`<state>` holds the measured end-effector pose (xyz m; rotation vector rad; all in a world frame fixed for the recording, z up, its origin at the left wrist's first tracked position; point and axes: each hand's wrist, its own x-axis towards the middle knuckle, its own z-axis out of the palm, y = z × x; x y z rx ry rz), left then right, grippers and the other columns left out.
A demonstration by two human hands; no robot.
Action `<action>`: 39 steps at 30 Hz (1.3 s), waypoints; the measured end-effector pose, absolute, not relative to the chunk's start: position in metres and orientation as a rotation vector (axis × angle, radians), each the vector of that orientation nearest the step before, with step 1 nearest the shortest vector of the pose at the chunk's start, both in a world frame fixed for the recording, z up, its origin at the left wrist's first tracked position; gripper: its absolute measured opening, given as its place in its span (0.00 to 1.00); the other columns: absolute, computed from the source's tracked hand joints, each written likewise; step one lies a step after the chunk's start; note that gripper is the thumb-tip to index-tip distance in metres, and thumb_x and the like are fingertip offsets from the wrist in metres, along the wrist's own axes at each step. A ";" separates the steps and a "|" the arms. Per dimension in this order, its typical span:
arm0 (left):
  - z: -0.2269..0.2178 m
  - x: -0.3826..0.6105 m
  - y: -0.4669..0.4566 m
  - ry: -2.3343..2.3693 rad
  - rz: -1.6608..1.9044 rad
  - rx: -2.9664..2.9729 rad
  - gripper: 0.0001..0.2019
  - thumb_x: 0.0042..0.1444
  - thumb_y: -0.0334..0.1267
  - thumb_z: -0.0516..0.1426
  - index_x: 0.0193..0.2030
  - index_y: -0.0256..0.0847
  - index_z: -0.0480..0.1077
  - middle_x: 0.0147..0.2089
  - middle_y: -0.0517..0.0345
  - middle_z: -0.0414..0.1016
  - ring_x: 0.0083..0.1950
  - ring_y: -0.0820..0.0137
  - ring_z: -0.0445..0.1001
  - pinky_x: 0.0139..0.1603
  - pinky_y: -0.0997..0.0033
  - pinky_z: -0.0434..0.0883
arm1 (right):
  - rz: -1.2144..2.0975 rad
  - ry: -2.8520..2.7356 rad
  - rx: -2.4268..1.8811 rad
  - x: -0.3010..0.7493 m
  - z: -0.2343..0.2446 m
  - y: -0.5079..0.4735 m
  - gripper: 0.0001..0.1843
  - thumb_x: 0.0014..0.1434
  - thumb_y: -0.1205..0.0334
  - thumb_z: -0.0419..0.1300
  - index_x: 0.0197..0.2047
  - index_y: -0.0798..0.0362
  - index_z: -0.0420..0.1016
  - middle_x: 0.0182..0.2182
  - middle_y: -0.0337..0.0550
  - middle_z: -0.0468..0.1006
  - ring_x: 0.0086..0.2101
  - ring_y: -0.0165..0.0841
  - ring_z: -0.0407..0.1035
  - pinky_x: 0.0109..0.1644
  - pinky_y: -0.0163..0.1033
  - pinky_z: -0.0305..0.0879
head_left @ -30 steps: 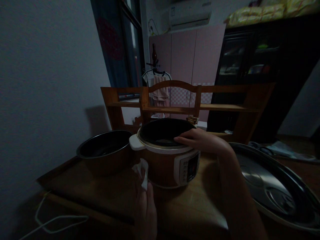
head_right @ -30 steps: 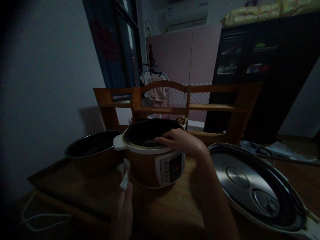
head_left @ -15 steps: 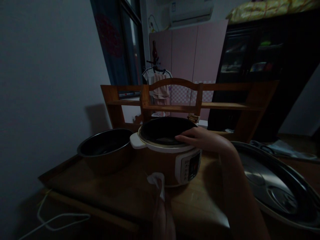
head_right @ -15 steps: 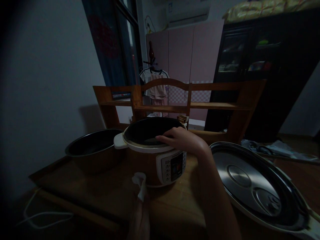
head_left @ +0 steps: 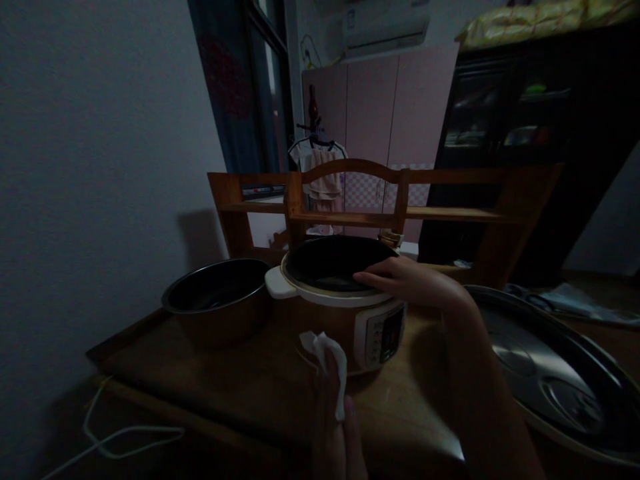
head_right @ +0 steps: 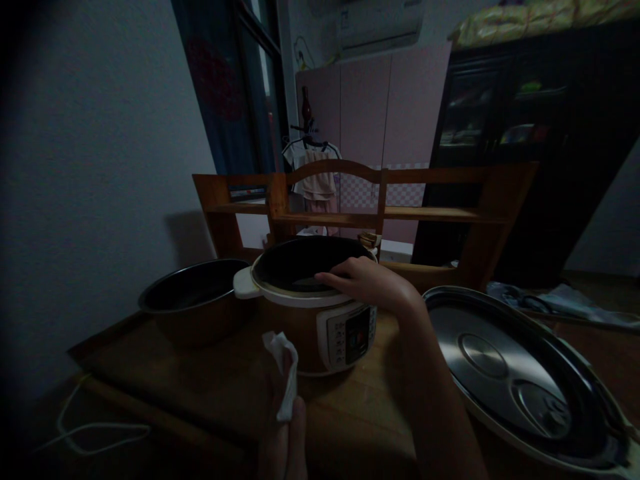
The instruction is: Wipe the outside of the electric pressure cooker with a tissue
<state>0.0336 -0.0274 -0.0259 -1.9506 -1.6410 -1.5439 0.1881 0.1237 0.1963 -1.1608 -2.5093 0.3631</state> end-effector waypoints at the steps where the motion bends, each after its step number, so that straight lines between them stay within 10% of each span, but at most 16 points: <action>1: -0.015 0.029 -0.019 -1.667 -1.584 -1.971 0.35 0.64 0.27 0.47 0.72 0.58 0.38 0.73 0.65 0.49 0.73 0.60 0.48 0.72 0.47 0.57 | 0.366 -2.510 -1.162 0.188 0.196 0.124 0.32 0.66 0.36 0.47 0.41 0.52 0.82 0.27 0.39 0.79 0.28 0.31 0.69 0.28 0.33 0.55; 7: 0.020 0.014 0.031 -1.652 -1.569 -2.047 0.32 0.66 0.29 0.42 0.73 0.46 0.34 0.77 0.56 0.34 0.76 0.60 0.31 0.75 0.44 0.37 | 0.335 -2.515 -1.170 0.187 0.198 0.123 0.32 0.66 0.37 0.47 0.41 0.53 0.82 0.30 0.42 0.81 0.31 0.32 0.71 0.30 0.34 0.57; 39: 0.040 0.002 0.038 -1.379 -1.253 -2.232 0.31 0.64 0.27 0.43 0.73 0.38 0.41 0.77 0.54 0.35 0.76 0.60 0.36 0.75 0.55 0.42 | 0.357 -2.511 -1.155 0.185 0.199 0.124 0.33 0.64 0.35 0.48 0.38 0.53 0.82 0.27 0.41 0.79 0.27 0.30 0.68 0.28 0.34 0.54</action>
